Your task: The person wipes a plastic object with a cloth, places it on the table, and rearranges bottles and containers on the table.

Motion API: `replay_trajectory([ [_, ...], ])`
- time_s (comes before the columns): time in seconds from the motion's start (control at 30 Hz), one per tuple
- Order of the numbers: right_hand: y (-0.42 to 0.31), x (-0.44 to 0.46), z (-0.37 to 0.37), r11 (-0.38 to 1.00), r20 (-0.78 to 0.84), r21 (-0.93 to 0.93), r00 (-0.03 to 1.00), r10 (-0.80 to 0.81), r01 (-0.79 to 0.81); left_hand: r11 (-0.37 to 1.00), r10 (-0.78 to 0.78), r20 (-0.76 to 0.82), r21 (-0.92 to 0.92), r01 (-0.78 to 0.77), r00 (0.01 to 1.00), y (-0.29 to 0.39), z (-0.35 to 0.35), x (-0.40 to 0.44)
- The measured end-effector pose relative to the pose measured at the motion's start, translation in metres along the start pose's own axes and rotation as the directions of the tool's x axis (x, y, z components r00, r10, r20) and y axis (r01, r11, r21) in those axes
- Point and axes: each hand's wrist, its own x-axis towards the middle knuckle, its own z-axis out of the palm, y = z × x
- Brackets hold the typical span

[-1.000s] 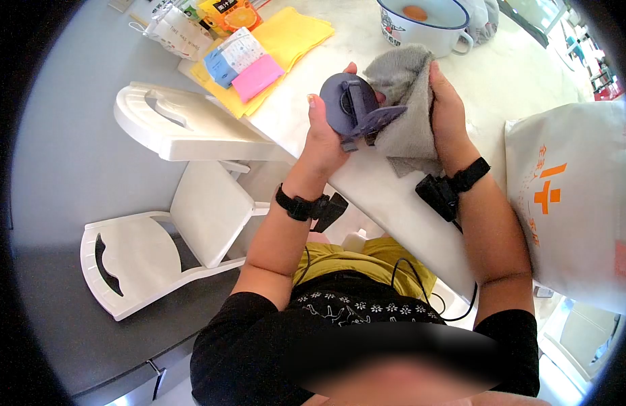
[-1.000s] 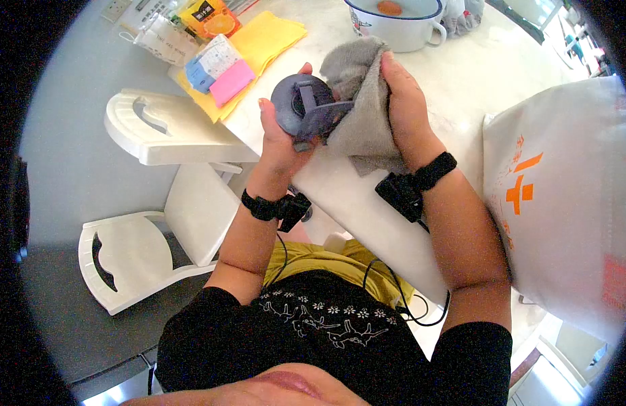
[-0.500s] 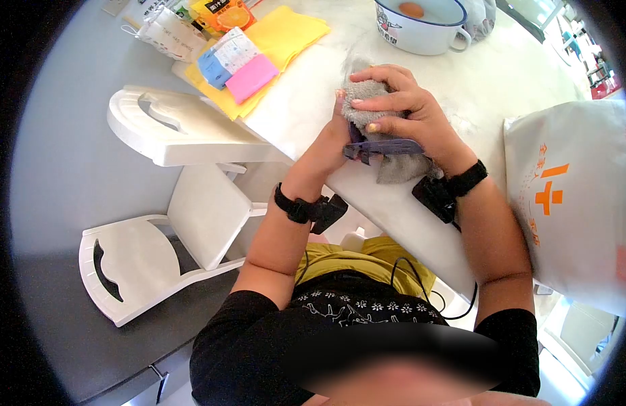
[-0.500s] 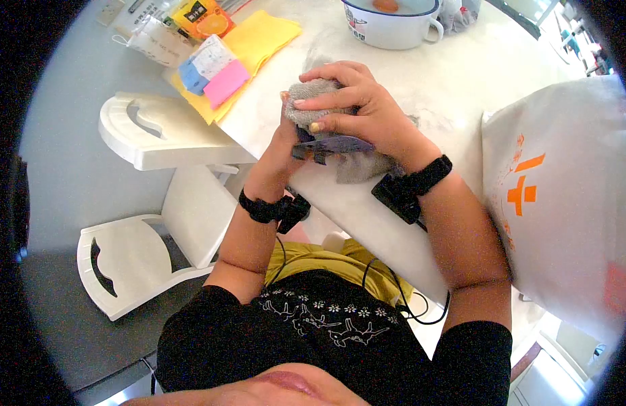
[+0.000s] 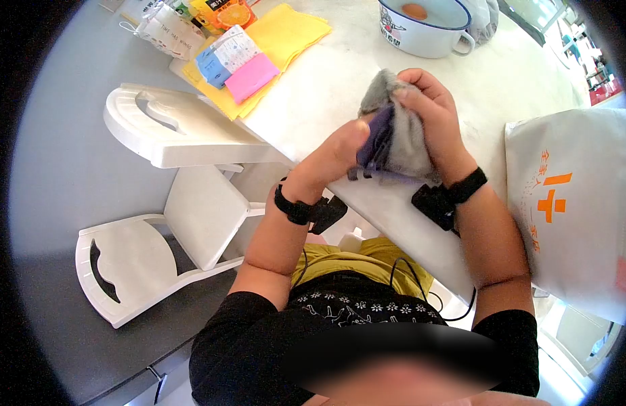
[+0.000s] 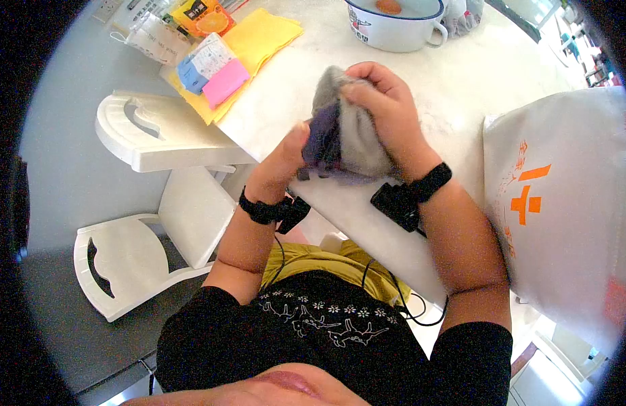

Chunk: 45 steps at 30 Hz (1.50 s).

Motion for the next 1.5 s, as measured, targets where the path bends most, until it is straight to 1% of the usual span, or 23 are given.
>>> replay_trajectory([
  [0.03,0.001,0.002,-0.004,0.975,-0.022,0.209,0.996,0.083,-0.077,0.992,0.113,0.064,0.046,-0.116,0.992,-0.005,0.002,0.002],
  [0.07,-0.001,0.001,-0.008,0.96,-0.042,0.264,0.993,0.106,-0.091,0.969,0.222,0.135,0.083,-0.234,0.966,-0.008,0.004,0.003],
  [0.1,0.0,0.001,-0.008,0.961,-0.045,0.263,0.993,0.107,-0.091,0.969,0.221,0.136,0.081,-0.234,0.966,-0.007,0.006,0.001],
  [0.17,0.003,0.0,-0.007,0.94,-0.057,0.342,0.998,0.031,-0.01,0.994,0.078,-0.034,-0.071,-0.081,0.996,-0.004,0.01,-0.003],
  [0.3,0.002,-0.003,-0.003,0.952,-0.038,0.299,0.996,0.079,-0.065,0.99,-0.011,-0.088,-0.138,-0.001,0.996,-0.004,0.0,0.002],
  [0.37,0.001,-0.002,0.002,0.988,0.044,0.055,0.989,0.141,-0.143,0.985,-0.028,-0.268,-0.174,-0.02,0.963,-0.001,0.007,0.005],
  [0.6,0.006,0.002,0.001,0.998,0.142,0.022,0.988,0.053,-0.057,0.974,0.004,-0.319,-0.212,-0.075,0.948,-0.003,0.004,0.005],
  [0.67,0.006,0.002,0.001,0.998,0.149,0.038,0.988,0.039,-0.046,0.97,0.048,-0.414,-0.197,-0.141,0.909,-0.005,0.004,0.008],
  [0.73,0.009,0.003,0.002,0.998,0.155,0.053,0.988,0.024,-0.032,0.953,0.074,-0.392,-0.242,-0.181,0.917,-0.002,0.004,0.005],
  [0.8,0.015,0.005,0.002,0.987,0.119,-0.073,0.984,-0.136,0.145,0.932,0.101,-0.373,-0.288,-0.219,0.922,-0.001,0.005,0.004],
  [0.9,0.012,0.003,0.003,0.999,0.082,-0.007,0.996,-0.039,0.04,0.919,0.069,-0.441,-0.32,-0.229,0.895,-0.006,-0.002,0.007],
  [0.97,0.018,0.006,-0.005,0.993,0.037,-0.101,0.998,-0.053,0.057,0.837,0.271,-0.223,-0.426,-0.343,0.937,-0.014,-0.016,0.01],
  [1.0,0.017,0.007,-0.006,0.979,-0.006,-0.195,0.998,-0.069,0.066,0.838,0.271,-0.222,-0.424,-0.343,0.937,-0.01,-0.013,0.009],
  [1.03,0.016,0.006,-0.006,0.979,-0.006,-0.194,0.997,-0.071,0.069,0.76,0.247,-0.297,-0.531,-0.375,0.922,-0.004,-0.008,0.008],
  [1.07,0.014,0.006,-0.006,0.995,-0.062,-0.048,0.994,-0.088,0.085,0.665,0.214,-0.366,-0.624,-0.409,0.906,0.0,-0.005,0.008],
  [1.1,0.011,0.005,-0.005,0.989,-0.119,0.098,0.988,-0.094,0.106,0.666,0.215,-0.365,-0.624,-0.41,0.906,0.0,-0.006,0.008],
  [1.13,0.01,0.003,-0.003,0.99,-0.119,0.098,0.988,-0.095,0.106,0.695,0.241,-0.363,-0.582,-0.421,0.9,0.0,-0.006,0.008],
  [1.2,0.009,0.001,0.001,0.958,-0.154,-0.155,0.952,-0.263,0.24,0.723,0.267,-0.36,-0.538,-0.433,0.894,-0.001,-0.006,0.008],
  [1.23,0.008,0.0,0.003,0.958,-0.154,-0.155,0.952,-0.264,0.24,0.697,0.256,-0.362,-0.573,-0.431,0.896,0.0,-0.005,0.008],
  [1.3,0.005,-0.002,0.007,0.749,0.097,-0.506,0.891,-0.444,0.428,0.672,0.241,-0.362,-0.607,-0.424,0.901,0.001,0.0,0.008],
  [1.33,-0.002,-0.001,0.012,0.66,0.18,-0.549,0.844,-0.505,0.512,0.774,0.151,-0.453,-0.499,-0.39,0.878,0.004,0.005,0.006],
  [1.37,-0.005,-0.002,0.015,0.661,0.176,-0.55,0.845,-0.505,0.51,0.86,0.073,-0.547,-0.389,-0.33,0.834,0.005,0.007,0.005],
  [1.5,-0.01,-0.007,0.019,0.625,0.205,-0.677,0.915,-0.347,0.389,0.923,0.136,-0.568,-0.225,-0.312,0.812,-0.004,0.005,0.006],
])
